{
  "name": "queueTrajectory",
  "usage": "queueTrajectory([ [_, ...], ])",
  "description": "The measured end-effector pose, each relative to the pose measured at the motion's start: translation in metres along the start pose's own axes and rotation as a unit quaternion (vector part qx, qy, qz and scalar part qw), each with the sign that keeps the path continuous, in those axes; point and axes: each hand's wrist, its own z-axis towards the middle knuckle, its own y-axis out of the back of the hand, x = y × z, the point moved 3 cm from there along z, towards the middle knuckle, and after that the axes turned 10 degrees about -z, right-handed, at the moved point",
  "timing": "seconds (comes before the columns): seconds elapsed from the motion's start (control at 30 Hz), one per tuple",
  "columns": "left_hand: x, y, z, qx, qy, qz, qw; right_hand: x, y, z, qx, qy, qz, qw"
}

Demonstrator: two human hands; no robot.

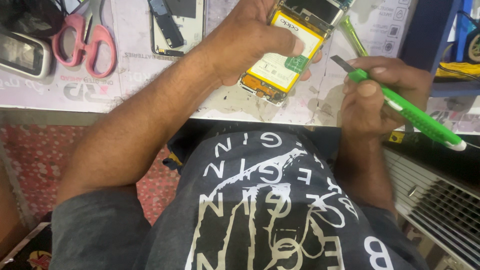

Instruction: The person disassembles a mobile phone by prying open the casing with a green utility knife and removing internal components. They detach the motherboard and place it on the table, then continue to separate the battery and other parts.

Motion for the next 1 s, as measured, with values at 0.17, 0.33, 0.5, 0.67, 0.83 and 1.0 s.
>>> queueTrajectory([
  [0.17,0.001,0.000,0.000,0.004,0.010,0.000,1.000,-0.005,0.001,0.001,-0.001,0.017,0.011,1.000],
  [0.33,-0.001,0.000,-0.001,0.006,0.015,0.003,1.000,-0.009,0.003,0.002,-0.003,0.027,0.014,1.000],
  [0.5,0.000,0.000,-0.003,0.002,0.014,0.001,1.000,-0.010,0.003,0.000,-0.002,0.032,0.019,0.999],
  [0.67,0.001,0.000,-0.002,0.004,0.010,0.011,1.000,-0.010,0.003,0.000,-0.001,0.028,0.020,0.999],
  [0.83,0.002,0.000,-0.002,0.003,0.010,0.016,1.000,-0.007,0.003,-0.002,-0.004,0.013,0.018,1.000],
  [1.0,0.002,0.002,-0.001,-0.002,0.007,0.025,1.000,-0.006,0.002,-0.002,-0.003,0.014,0.018,1.000],
])
